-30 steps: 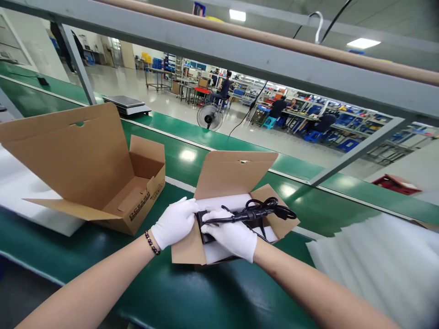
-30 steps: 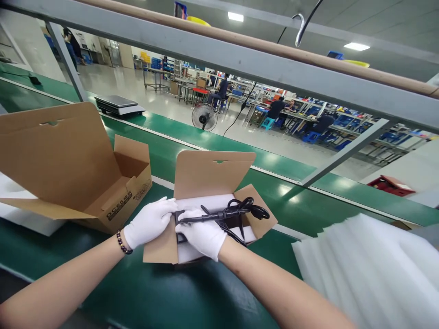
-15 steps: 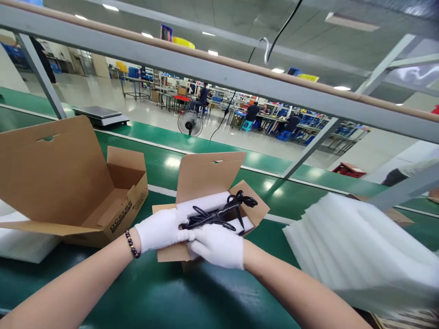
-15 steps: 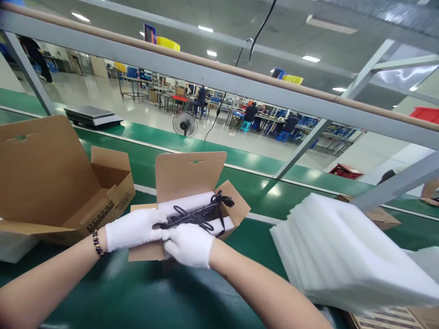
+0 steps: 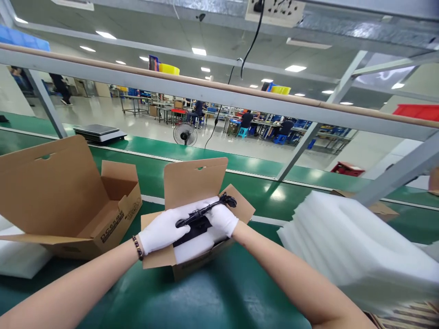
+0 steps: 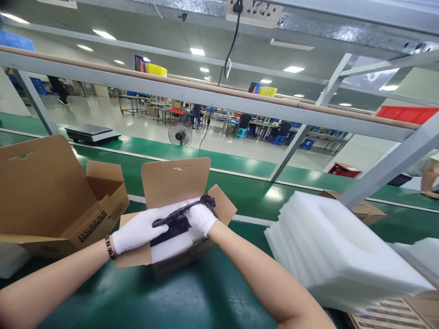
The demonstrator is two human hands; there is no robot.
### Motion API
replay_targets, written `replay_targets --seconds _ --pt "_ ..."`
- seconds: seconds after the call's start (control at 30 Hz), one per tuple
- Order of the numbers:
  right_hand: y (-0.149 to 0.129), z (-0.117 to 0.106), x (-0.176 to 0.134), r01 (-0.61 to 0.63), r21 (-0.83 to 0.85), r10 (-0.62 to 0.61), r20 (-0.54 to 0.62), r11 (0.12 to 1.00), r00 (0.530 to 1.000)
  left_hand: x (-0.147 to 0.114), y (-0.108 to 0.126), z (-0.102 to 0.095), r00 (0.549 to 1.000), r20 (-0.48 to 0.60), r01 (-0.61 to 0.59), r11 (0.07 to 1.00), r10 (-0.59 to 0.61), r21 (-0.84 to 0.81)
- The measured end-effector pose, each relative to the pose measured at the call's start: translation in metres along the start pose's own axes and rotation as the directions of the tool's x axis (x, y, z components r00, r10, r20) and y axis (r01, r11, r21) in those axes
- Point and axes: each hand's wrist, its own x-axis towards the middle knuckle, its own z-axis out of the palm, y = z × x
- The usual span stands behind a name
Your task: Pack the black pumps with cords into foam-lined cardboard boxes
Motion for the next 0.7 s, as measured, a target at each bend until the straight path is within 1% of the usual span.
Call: replay_targets --seconds 0.07,0.2,0.27,0.3,0.37,0.47,0.53,0.6,0.7 --pt "0.005 0.002 0.007 -0.032 0.011 0.032 -0.026 0.999 0.999 -0.002 -0.003 0.002 0.999 -0.03 -0.012 0.999 0.011 -0.032" --pt "0.007 0.005 0.009 -0.104 -0.028 0.105 0.049 0.994 0.993 -0.003 -0.007 0.007 0.997 -0.036 0.074 0.996 -0.076 -0.042" --pt "0.004 0.004 0.009 -0.129 -0.034 0.131 0.051 0.991 0.99 -0.003 -0.009 0.01 0.998 -0.027 0.055 0.995 -0.058 -0.081" --pt "0.003 0.003 0.009 -0.141 -0.039 0.143 0.053 0.989 0.988 -0.003 -0.01 0.012 0.998 -0.041 0.036 0.995 -0.04 -0.091" --pt "0.0 0.0 0.012 -0.159 -0.047 0.162 0.057 0.986 0.985 -0.004 -0.016 0.016 0.993 -0.103 0.044 0.996 -0.051 -0.073" --pt "-0.003 -0.003 0.016 -0.177 -0.044 0.18 0.068 0.983 0.981 -0.007 -0.029 0.022 0.966 -0.208 0.153 0.988 -0.156 -0.031" --pt "-0.003 -0.004 0.017 -0.184 -0.015 0.185 0.08 0.983 0.979 -0.008 -0.036 0.025 0.955 -0.243 0.165 0.985 -0.17 -0.042" --pt "-0.001 -0.004 0.016 -0.188 0.041 0.184 0.083 0.981 0.979 -0.009 -0.039 0.026 0.955 -0.259 0.133 0.989 -0.145 -0.064" --pt "0.004 0.0 0.015 -0.193 0.214 0.181 0.075 0.958 0.981 -0.008 -0.041 0.026 0.957 -0.257 0.116 0.99 -0.133 -0.082"
